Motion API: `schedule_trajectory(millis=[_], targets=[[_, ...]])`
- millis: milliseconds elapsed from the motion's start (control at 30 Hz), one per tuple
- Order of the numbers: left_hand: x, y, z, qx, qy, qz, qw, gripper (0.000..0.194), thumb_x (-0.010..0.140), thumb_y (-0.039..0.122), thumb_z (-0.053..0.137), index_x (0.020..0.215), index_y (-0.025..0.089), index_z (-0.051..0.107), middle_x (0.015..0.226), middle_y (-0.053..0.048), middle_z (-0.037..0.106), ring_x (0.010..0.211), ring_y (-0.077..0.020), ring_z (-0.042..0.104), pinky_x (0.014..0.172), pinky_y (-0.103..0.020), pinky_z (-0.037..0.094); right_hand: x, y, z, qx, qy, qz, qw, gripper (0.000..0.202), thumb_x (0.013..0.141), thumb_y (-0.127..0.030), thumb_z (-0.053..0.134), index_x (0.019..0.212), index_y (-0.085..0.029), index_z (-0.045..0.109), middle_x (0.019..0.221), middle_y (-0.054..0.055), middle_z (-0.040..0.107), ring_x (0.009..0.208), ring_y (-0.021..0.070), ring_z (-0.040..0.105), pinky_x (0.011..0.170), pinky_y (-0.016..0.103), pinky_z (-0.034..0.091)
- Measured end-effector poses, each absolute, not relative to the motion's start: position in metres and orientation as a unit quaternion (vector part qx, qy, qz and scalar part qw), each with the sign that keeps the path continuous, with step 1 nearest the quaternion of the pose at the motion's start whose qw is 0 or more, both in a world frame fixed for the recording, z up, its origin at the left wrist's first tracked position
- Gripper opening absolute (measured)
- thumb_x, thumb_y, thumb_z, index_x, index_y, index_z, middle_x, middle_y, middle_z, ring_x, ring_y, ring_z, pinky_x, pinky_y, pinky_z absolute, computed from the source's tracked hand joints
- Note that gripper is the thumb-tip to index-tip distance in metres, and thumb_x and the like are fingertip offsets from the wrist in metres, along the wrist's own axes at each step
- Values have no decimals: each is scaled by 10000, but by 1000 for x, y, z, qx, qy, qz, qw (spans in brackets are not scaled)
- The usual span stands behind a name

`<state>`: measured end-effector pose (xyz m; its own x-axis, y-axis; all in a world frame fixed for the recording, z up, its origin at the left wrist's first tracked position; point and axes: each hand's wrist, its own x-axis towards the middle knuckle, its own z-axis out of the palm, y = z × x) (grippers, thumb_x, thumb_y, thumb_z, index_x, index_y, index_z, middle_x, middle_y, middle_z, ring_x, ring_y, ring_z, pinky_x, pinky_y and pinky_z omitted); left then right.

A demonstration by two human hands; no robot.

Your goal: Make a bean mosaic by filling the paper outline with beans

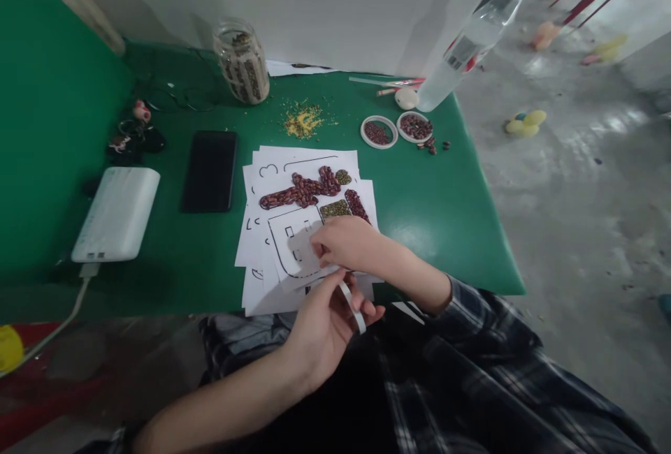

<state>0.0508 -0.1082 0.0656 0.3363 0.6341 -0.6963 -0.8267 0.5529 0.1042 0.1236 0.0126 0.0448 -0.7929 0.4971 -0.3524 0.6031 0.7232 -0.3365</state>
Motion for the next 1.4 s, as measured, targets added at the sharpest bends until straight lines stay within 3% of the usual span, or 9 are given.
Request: schedule_trajectory(millis=[167,333,533,733,900,967,1167,1300,1400], targets=[[57,-116,61,35,391,432,812,275,899,373,406,752,162,504,470,43,480,457,-117,522,667,-307,496,116,16,50,290,915,-224,171,73,678,-256,717,730,-213,691,735,38,651,715,183,585,503,262,270],[61,-117,51,120,406,406,810,260,864,426,415,769,188,458,421,92,401,322,-73,325,435,-258,452,108,11,59,277,914,-202,215,52,725,-204,663,767,-181,684,794,73,684,739,222,622,498,270,323],[60,-113,42,237,473,319,786,175,868,329,309,761,219,394,379,114,298,297,-73,202,303,-175,207,94,4,71,265,899,-162,309,195,736,-124,593,923,-124,649,770,119,683,670,228,630,517,297,399],[53,-114,36,573,500,244,602,353,932,290,113,782,191,417,479,39,439,413,-117,430,432,-233,360,93,10,70,239,890,-176,345,232,789,-242,562,993,-142,607,856,122,673,795,245,635,586,300,443],[69,-126,60,757,363,219,497,164,813,305,471,757,161,524,652,-62,605,506,-177,525,449,-291,331,92,8,68,235,896,-164,340,228,773,-233,576,977,-135,604,855,104,675,760,222,635,589,280,443],[77,-132,69,875,270,203,346,210,860,263,386,801,149,553,639,-73,612,490,-195,534,425,-305,306,91,6,70,245,893,-159,344,204,766,-222,580,949,-138,610,835,91,677,718,216,637,568,274,437],[69,-141,59,929,298,129,179,284,856,358,444,721,152,587,546,-35,590,451,-170,519,466,-308,350,103,-5,71,263,918,-162,251,190,780,-222,535,941,-157,612,787,77,681,690,214,641,522,247,394],[28,-134,62,910,349,96,205,324,872,366,426,687,172,608,592,-28,625,491,-152,529,432,-269,267,121,-11,65,273,927,-193,169,160,791,-252,530,895,-178,627,768,63,681,681,204,628,538,245,365],[-5,-124,85,870,443,47,213,478,931,354,268,645,169,604,537,-31,599,417,-135,477,408,-277,197,134,-11,62,293,910,-285,64,156,792,-301,567,860,-179,635,746,42,672,685,168,600,570,232,366]])
